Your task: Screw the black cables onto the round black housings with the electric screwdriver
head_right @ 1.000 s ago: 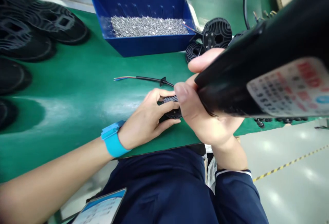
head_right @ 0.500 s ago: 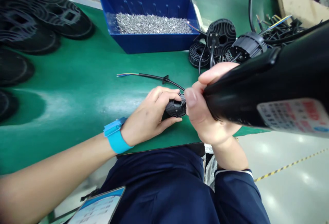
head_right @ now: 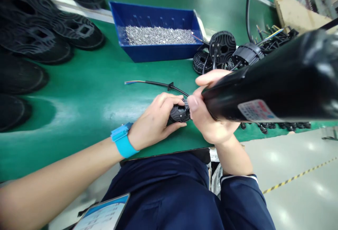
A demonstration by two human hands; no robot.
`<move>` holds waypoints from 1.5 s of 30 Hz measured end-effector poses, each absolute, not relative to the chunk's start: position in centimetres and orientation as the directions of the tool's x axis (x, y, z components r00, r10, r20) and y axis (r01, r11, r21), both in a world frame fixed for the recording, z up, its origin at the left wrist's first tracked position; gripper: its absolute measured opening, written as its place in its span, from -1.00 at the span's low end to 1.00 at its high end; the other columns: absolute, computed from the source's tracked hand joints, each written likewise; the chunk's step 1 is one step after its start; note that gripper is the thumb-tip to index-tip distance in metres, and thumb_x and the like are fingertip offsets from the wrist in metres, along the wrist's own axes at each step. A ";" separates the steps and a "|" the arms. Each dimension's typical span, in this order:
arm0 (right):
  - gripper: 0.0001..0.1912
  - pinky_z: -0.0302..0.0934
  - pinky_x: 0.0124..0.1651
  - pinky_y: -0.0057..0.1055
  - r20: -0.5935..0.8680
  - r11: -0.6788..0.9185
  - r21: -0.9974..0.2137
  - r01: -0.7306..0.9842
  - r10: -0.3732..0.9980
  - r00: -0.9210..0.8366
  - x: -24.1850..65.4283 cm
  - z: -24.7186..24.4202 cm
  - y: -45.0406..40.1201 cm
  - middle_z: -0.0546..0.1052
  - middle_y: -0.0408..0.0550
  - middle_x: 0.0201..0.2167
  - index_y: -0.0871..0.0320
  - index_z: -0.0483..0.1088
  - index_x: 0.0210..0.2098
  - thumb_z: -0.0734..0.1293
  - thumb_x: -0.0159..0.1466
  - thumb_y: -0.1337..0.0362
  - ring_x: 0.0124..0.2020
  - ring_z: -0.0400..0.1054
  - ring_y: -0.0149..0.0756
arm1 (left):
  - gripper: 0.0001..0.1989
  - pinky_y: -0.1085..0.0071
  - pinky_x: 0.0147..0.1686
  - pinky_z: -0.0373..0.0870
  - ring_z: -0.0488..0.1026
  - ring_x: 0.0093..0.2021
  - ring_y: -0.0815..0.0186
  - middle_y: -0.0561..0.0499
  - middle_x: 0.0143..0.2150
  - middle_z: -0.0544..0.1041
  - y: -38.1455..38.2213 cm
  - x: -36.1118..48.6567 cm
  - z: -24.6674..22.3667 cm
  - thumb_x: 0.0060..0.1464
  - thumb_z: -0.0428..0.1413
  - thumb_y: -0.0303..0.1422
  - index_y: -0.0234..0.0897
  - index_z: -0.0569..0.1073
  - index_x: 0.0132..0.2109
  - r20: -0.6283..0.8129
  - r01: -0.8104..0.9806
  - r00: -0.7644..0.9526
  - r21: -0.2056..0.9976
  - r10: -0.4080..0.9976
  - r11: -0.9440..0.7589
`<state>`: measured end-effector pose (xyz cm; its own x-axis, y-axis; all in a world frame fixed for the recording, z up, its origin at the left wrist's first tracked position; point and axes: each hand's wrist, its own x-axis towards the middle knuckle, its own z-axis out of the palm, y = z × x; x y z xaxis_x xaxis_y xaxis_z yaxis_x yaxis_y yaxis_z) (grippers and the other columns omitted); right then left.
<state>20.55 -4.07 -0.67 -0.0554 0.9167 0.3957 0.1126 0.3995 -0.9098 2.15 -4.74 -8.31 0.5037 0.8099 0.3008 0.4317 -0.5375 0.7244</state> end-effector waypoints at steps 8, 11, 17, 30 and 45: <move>-0.59 0.22 -0.63 -0.53 0.583 0.494 -0.802 -0.335 0.769 -0.261 21.3 -0.8 -2.0 0.41 -0.31 -0.54 0.00 0.47 0.05 0.46 0.25 0.44 -0.69 0.25 -0.49 | -0.58 0.07 0.19 0.49 0.49 0.20 0.04 -0.22 0.19 0.53 -2.1 -0.3 -6.3 0.27 0.29 -0.21 -0.24 0.40 0.17 0.334 0.370 0.600 0.689 0.726 -0.623; -0.59 0.25 -0.62 -0.55 0.594 0.480 -0.787 -0.388 0.760 -0.265 21.3 -0.9 -1.8 0.37 -0.31 -0.54 0.06 0.47 0.01 0.46 0.20 0.48 -0.69 0.24 -0.51 | -0.71 0.06 0.22 0.42 0.51 0.12 0.05 -0.15 0.05 0.62 4.5 -2.5 -3.6 0.42 0.08 -0.14 -0.21 0.57 0.05 0.371 0.570 0.492 0.547 0.787 -0.614; -0.60 0.25 -0.56 -0.56 0.597 0.495 -0.781 -0.381 0.772 -0.220 21.3 -1.8 -2.4 0.37 -0.31 -0.54 0.03 0.42 0.00 0.48 0.20 0.41 -0.66 0.24 -0.51 | -0.64 0.12 0.14 0.42 0.54 0.14 -0.06 -0.20 0.13 0.64 17.0 -2.7 -2.3 0.24 0.22 -0.24 -0.23 0.63 0.13 -0.078 0.914 0.388 0.162 0.918 -0.372; -0.74 0.30 -0.49 -0.56 0.348 0.332 -0.887 -0.322 0.937 0.006 20.0 -1.2 -2.7 0.45 -0.28 -0.53 0.08 0.44 -0.07 0.52 0.29 0.32 -0.61 0.33 -0.50 | -0.67 0.17 0.19 0.46 0.54 0.21 -0.07 -0.12 0.17 0.65 18.2 -4.5 -4.8 0.29 0.10 -0.20 -0.18 0.72 -0.02 0.047 0.925 0.346 0.150 0.937 -0.349; -0.77 0.31 -0.46 -0.55 0.359 0.386 -0.869 -0.311 0.923 0.142 20.2 -2.2 -2.0 0.42 -0.31 -0.55 0.09 0.34 -0.05 0.43 0.35 0.27 -0.62 0.30 -0.51 | -0.78 0.30 -0.04 0.58 0.68 -0.13 0.15 0.00 -0.14 0.73 10.9 -4.6 -4.5 0.30 0.14 -0.20 -0.19 0.62 -0.08 0.389 0.758 0.218 0.510 0.895 -0.406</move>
